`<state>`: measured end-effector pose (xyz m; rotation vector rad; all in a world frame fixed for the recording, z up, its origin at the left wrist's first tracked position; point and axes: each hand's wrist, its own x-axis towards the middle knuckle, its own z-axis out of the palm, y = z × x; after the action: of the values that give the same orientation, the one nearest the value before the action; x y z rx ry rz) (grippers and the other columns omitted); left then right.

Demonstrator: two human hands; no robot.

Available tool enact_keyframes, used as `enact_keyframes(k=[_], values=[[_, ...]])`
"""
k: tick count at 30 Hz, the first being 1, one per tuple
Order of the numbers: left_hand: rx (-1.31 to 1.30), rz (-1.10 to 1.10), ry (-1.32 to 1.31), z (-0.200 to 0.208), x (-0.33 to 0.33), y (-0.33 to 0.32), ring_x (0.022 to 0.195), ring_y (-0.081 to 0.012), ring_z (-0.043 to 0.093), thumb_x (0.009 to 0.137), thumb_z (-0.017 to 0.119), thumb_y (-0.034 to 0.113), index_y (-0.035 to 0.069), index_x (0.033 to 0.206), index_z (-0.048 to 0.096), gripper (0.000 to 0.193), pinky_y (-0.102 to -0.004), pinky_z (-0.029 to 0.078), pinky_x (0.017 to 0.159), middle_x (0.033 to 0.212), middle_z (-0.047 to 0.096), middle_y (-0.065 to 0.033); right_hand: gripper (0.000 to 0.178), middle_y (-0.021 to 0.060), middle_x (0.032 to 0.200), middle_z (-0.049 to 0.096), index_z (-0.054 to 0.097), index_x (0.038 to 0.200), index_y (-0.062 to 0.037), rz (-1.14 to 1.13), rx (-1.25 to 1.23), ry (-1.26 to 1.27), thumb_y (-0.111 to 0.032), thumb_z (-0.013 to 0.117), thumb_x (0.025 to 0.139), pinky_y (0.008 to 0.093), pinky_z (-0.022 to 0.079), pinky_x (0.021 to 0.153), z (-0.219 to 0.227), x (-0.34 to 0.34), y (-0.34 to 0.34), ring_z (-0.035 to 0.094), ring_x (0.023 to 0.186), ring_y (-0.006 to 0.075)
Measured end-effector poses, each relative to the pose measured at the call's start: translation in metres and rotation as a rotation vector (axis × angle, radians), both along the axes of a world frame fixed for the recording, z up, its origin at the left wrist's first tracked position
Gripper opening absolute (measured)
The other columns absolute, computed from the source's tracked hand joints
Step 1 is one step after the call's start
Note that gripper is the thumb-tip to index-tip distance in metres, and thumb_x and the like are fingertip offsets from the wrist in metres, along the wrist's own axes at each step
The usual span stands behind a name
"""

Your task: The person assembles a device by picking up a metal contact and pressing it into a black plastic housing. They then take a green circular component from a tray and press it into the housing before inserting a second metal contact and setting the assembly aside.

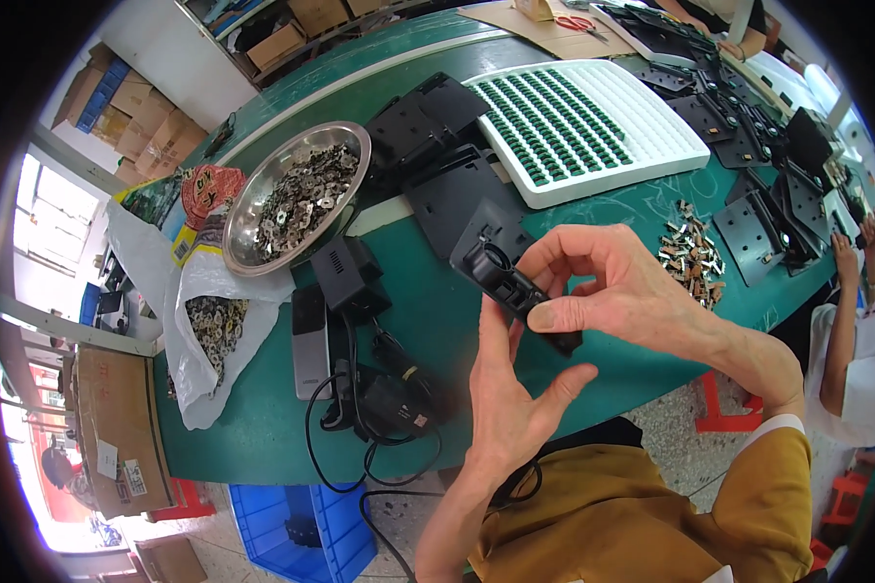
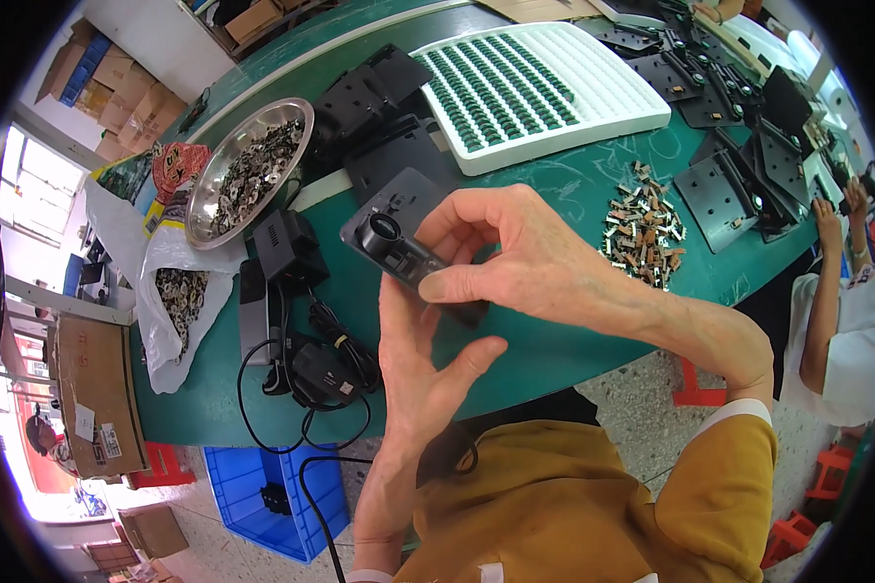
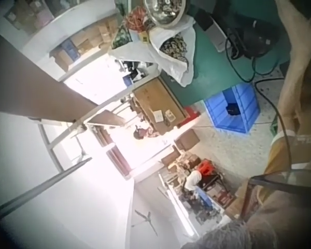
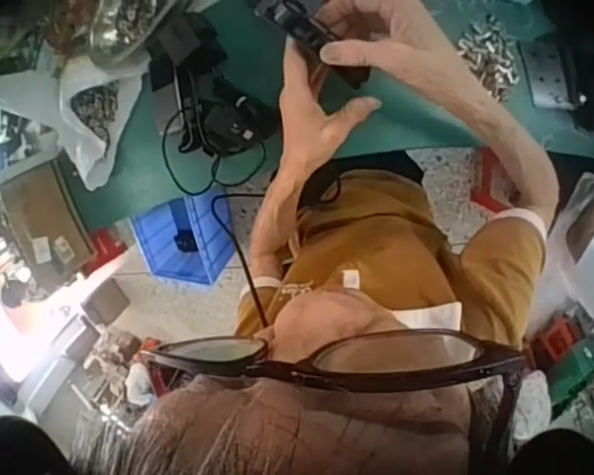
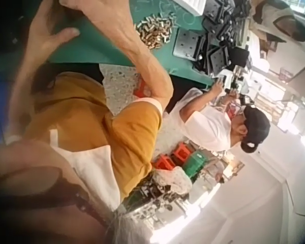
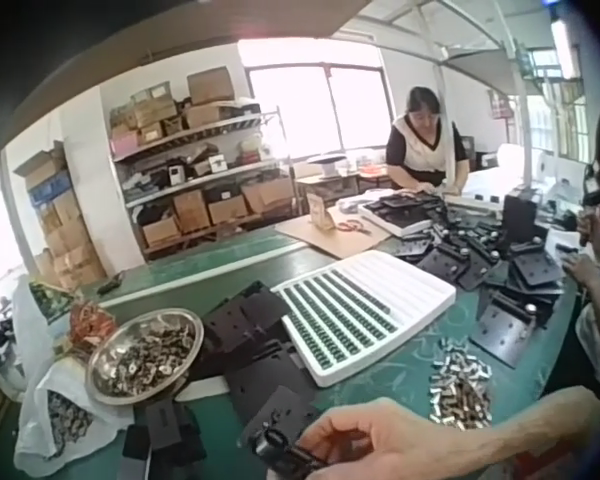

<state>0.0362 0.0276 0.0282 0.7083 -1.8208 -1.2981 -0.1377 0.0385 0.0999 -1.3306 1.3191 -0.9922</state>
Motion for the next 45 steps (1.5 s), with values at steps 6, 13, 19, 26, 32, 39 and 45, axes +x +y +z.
enact_keyframes(k=[6, 13, 19, 26, 32, 39, 45], values=[[0.262, 0.083, 0.369, 0.008, -0.006, 0.010, 0.114, -0.0194, 0.062, 0.087, 0.079, 0.009, -0.004, 0.138, 0.043, 0.064, -0.0325, 0.050, 0.098, 0.125, 0.063, -0.0131, 0.032, 0.0127, 0.110, 0.069, 0.060, 0.121, 0.0081, -0.008, 0.043, -0.412, -0.003, 0.065, 0.091, 0.0299, 0.053, 0.091, 0.000, 0.012, 0.019, 0.065, 0.101, 0.0156], [0.508, 0.048, 0.404, -0.001, 0.015, -0.011, 0.111, -0.0174, 0.060, 0.088, 0.073, 0.000, -0.006, 0.139, 0.047, 0.057, -0.0309, 0.048, 0.099, 0.126, 0.061, -0.0107, 0.029, 0.0096, 0.109, 0.068, 0.063, 0.119, 0.0062, -0.122, -0.004, -0.233, 0.000, 0.063, 0.091, 0.0258, 0.053, 0.086, -0.004, -0.012, 0.035, 0.064, 0.101, 0.0123], [0.539, 0.001, 0.358, -0.001, 0.013, -0.018, 0.110, -0.0162, 0.060, 0.086, 0.073, -0.003, -0.005, 0.135, 0.053, 0.053, -0.0294, 0.048, 0.097, 0.122, 0.063, -0.0089, 0.031, 0.0113, 0.093, 0.068, 0.064, 0.116, -0.0007, -0.329, -0.417, 0.528, -0.006, 0.070, 0.086, 0.0320, 0.051, 0.067, -0.025, -0.039, 0.047, 0.062, 0.078, 0.0189], [0.308, 0.034, 0.022, -0.004, -0.009, -0.021, 0.102, -0.0171, 0.063, 0.082, 0.075, -0.001, -0.003, 0.125, 0.060, 0.046, -0.0293, 0.050, 0.089, 0.114, 0.064, -0.0065, 0.034, 0.0137, 0.076, 0.068, 0.063, 0.115, 0.0010, -0.203, -0.048, 0.399, -0.006, 0.072, 0.083, 0.0377, 0.051, 0.063, -0.050, -0.051, 0.061, 0.066, 0.067, 0.0250], [-0.321, 0.166, -0.479, -0.001, -0.025, -0.023, 0.091, -0.0227, 0.060, 0.078, 0.075, 0.005, -0.005, 0.112, 0.067, 0.036, -0.0333, 0.051, 0.081, 0.105, 0.058, -0.0092, 0.030, 0.0182, 0.086, 0.067, 0.063, 0.109, 0.0027, -0.174, -0.122, 0.565, -0.008, 0.073, 0.082, 0.0419, 0.052, 0.066, -0.068, -0.060, 0.068, 0.067, 0.078, 0.0352], [-0.480, 0.126, -0.633, -0.009, -0.029, -0.023, 0.099, -0.0300, 0.054, 0.078, 0.078, 0.007, -0.003, 0.114, 0.066, 0.039, -0.0408, 0.047, 0.082, 0.107, 0.056, -0.0116, 0.018, 0.0184, 0.090, 0.064, 0.061, 0.092, -0.0010, -0.043, -0.143, 0.819, -0.013, 0.072, 0.084, 0.0474, 0.053, 0.071, -0.058, -0.064, 0.066, 0.066, 0.084, 0.0387], [-0.548, 0.174, -0.623, -0.015, -0.028, -0.022, 0.094, -0.0264, 0.054, 0.078, 0.077, 0.001, -0.002, 0.114, 0.069, 0.037, -0.0374, 0.047, 0.080, 0.104, 0.057, -0.0093, 0.012, 0.0131, 0.085, 0.068, 0.068, 0.094, -0.0044, -0.314, -0.489, 0.929, -0.012, 0.067, 0.084, 0.0425, 0.052, 0.072, -0.042, -0.126, -0.012, 0.067, 0.078, 0.0327]])
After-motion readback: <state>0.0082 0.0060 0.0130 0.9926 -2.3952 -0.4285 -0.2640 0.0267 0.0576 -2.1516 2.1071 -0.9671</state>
